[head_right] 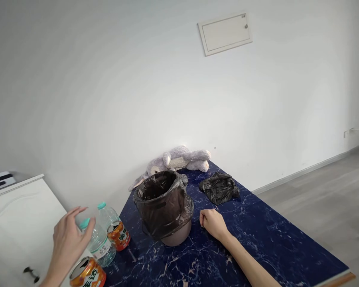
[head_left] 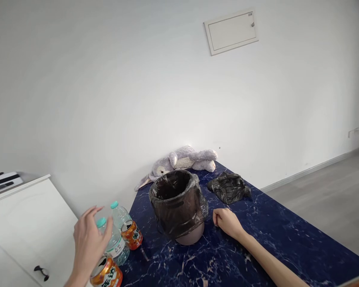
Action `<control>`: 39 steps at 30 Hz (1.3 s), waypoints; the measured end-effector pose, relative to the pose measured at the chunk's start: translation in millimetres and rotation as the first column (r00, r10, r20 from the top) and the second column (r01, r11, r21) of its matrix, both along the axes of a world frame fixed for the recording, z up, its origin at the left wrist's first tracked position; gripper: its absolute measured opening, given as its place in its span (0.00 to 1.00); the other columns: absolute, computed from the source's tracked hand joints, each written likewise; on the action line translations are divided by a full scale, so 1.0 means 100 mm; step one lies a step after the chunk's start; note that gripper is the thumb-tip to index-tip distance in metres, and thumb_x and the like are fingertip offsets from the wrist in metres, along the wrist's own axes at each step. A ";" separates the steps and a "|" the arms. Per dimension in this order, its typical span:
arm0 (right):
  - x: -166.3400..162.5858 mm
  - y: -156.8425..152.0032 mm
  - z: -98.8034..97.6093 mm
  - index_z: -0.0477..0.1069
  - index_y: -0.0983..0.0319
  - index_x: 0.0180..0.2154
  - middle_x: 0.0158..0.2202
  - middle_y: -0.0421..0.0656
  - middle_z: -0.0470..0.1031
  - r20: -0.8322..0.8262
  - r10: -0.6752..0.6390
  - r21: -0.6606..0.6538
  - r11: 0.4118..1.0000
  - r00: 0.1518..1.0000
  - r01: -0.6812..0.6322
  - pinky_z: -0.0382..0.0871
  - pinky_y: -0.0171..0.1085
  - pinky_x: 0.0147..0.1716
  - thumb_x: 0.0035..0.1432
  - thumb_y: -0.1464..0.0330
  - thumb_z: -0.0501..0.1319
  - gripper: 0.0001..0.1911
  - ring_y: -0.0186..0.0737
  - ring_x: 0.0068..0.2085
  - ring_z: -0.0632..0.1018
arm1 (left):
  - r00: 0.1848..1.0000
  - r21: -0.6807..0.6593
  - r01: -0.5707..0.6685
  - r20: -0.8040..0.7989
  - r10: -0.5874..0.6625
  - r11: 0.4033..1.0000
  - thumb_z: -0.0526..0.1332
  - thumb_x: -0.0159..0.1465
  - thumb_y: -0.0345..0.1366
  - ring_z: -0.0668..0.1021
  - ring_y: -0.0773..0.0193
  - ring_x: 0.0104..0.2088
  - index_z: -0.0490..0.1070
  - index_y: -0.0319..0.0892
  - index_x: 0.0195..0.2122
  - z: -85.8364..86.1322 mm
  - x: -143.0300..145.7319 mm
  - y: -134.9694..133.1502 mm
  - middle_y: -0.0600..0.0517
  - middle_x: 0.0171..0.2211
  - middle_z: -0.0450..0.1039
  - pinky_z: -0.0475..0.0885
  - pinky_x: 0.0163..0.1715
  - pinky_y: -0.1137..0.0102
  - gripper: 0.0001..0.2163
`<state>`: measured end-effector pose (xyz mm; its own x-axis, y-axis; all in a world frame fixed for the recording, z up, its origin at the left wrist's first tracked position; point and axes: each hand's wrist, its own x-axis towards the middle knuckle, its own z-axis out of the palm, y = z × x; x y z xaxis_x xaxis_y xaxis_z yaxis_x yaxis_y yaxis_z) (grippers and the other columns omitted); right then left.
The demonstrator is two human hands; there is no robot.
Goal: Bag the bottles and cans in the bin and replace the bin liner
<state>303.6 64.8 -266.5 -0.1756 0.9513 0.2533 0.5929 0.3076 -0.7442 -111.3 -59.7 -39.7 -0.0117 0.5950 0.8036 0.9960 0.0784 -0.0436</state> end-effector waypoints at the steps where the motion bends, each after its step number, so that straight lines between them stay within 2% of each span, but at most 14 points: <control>1: 0.00 0.00 0.00 0.74 0.58 0.23 0.27 0.38 0.82 0.002 0.001 0.000 1.000 1.000 -0.001 0.63 0.32 0.38 0.56 0.80 0.53 0.18 0.38 0.33 0.81 | 0.997 -0.052 -0.074 0.000 0.074 0.996 0.47 0.67 0.58 0.71 0.33 0.63 0.67 0.34 0.59 0.08 -0.13 0.08 0.29 0.59 0.71 0.64 0.64 0.42 0.33; 3: 0.00 0.00 0.00 0.74 0.58 0.23 0.28 0.38 0.82 0.008 0.004 0.002 1.000 1.000 -0.004 0.63 0.32 0.38 0.56 0.80 0.53 0.18 0.38 0.33 0.81 | 0.979 -0.264 -0.189 0.020 0.202 0.946 0.47 0.66 0.60 0.73 0.34 0.62 0.63 0.32 0.64 0.20 -0.33 0.28 0.29 0.59 0.72 0.68 0.61 0.45 0.38; 6: 0.00 0.00 0.00 0.74 0.58 0.23 0.27 0.38 0.82 0.017 0.010 -0.001 1.000 1.000 -0.010 0.63 0.31 0.38 0.56 0.80 0.52 0.18 0.37 0.33 0.81 | 0.962 -0.438 -0.227 0.036 0.270 0.870 0.48 0.66 0.61 0.78 0.34 0.58 0.63 0.31 0.67 0.27 -0.49 0.58 0.29 0.59 0.75 0.73 0.55 0.48 0.40; 9: 0.00 -0.01 0.00 0.73 0.57 0.23 0.28 0.38 0.82 0.031 0.013 -0.008 1.000 0.999 -0.013 0.64 0.31 0.40 0.56 0.81 0.52 0.18 0.37 0.34 0.81 | 0.957 -0.546 -0.227 0.027 0.288 0.807 0.52 0.68 0.56 0.82 0.36 0.53 0.70 0.37 0.64 0.24 -0.53 0.82 0.34 0.54 0.80 0.76 0.49 0.50 0.32; 11: 0.01 -0.01 0.00 0.74 0.57 0.24 0.28 0.38 0.83 0.041 0.011 -0.013 1.000 0.999 -0.010 0.64 0.31 0.43 0.57 0.81 0.52 0.19 0.38 0.35 0.81 | 0.956 -0.598 -0.225 0.016 0.292 0.770 0.55 0.71 0.51 0.84 0.41 0.49 0.73 0.41 0.61 0.20 -0.53 0.91 0.39 0.48 0.83 0.77 0.46 0.52 0.25; 15: 0.01 -0.01 -0.01 0.74 0.57 0.24 0.28 0.38 0.83 0.050 0.009 -0.023 1.000 0.999 -0.008 0.65 0.31 0.44 0.58 0.80 0.52 0.19 0.38 0.34 0.81 | 0.960 -0.615 -0.215 0.008 0.279 0.759 0.61 0.73 0.47 0.82 0.55 0.45 0.74 0.41 0.56 0.11 -0.49 0.94 0.46 0.48 0.80 0.78 0.47 0.56 0.18; 18: 0.01 -0.02 -0.02 0.74 0.57 0.24 0.28 0.38 0.83 0.045 0.008 -0.023 1.000 0.999 -0.007 0.65 0.31 0.42 0.58 0.80 0.52 0.19 0.37 0.34 0.81 | 0.970 -0.580 -0.194 0.009 0.245 0.791 0.61 0.74 0.45 0.82 0.57 0.44 0.75 0.40 0.52 0.09 -0.44 0.93 0.46 0.48 0.79 0.78 0.46 0.57 0.14; 22: 0.01 -0.02 -0.02 0.75 0.57 0.24 0.28 0.38 0.83 0.036 0.014 -0.020 1.000 0.999 -0.014 0.64 0.31 0.41 0.58 0.80 0.51 0.19 0.37 0.34 0.82 | 0.987 -0.489 -0.134 0.013 0.161 0.862 0.57 0.73 0.40 0.83 0.47 0.44 0.74 0.40 0.52 0.19 -0.32 0.91 0.42 0.45 0.83 0.75 0.41 0.58 0.13; 26: 0.01 -0.02 -0.01 0.75 0.57 0.24 0.29 0.38 0.83 0.037 0.019 -0.026 0.999 0.999 -0.018 0.64 0.31 0.39 0.57 0.80 0.51 0.19 0.38 0.34 0.82 | 0.999 -0.330 -0.015 0.024 0.025 0.944 0.56 0.71 0.41 0.83 0.44 0.49 0.74 0.42 0.50 0.43 -0.14 0.86 0.41 0.51 0.82 0.75 0.44 0.59 0.13; 30: 0.00 -0.02 -0.01 0.75 0.57 0.24 0.29 0.38 0.83 0.043 0.019 -0.028 0.999 0.999 -0.018 0.64 0.31 0.40 0.58 0.80 0.52 0.19 0.38 0.35 0.82 | 0.992 -0.092 0.119 0.042 -0.115 0.989 0.55 0.73 0.45 0.81 0.47 0.56 0.71 0.43 0.55 0.78 0.15 0.75 0.43 0.56 0.80 0.74 0.55 0.58 0.16; 34: 0.00 -0.01 -0.03 0.74 0.57 0.24 0.29 0.38 0.83 0.045 0.017 -0.029 0.999 0.999 -0.016 0.63 0.32 0.40 0.57 0.81 0.52 0.19 0.38 0.36 0.82 | 0.964 0.114 0.250 0.069 -0.258 0.962 0.54 0.75 0.48 0.82 0.56 0.55 0.69 0.45 0.59 1.13 0.62 0.57 0.47 0.56 0.80 0.77 0.55 0.63 0.18; 36: 0.00 -0.01 -0.03 0.74 0.57 0.24 0.29 0.38 0.83 0.046 0.016 -0.026 1.000 0.999 -0.015 0.63 0.32 0.39 0.57 0.81 0.52 0.19 0.38 0.36 0.82 | 0.909 0.204 0.378 0.100 -0.404 0.903 0.59 0.73 0.50 0.84 0.57 0.52 0.73 0.45 0.56 1.26 0.89 0.46 0.49 0.51 0.83 0.79 0.54 0.63 0.17; 39: 0.00 -0.01 -0.03 0.74 0.57 0.24 0.29 0.37 0.83 0.047 0.017 -0.022 1.000 0.999 -0.016 0.63 0.32 0.39 0.57 0.80 0.52 0.19 0.38 0.36 0.82 | 0.818 0.155 0.548 0.106 -0.565 0.822 0.64 0.70 0.51 0.86 0.59 0.47 0.76 0.45 0.54 1.36 1.27 0.33 0.52 0.48 0.84 0.80 0.54 0.62 0.18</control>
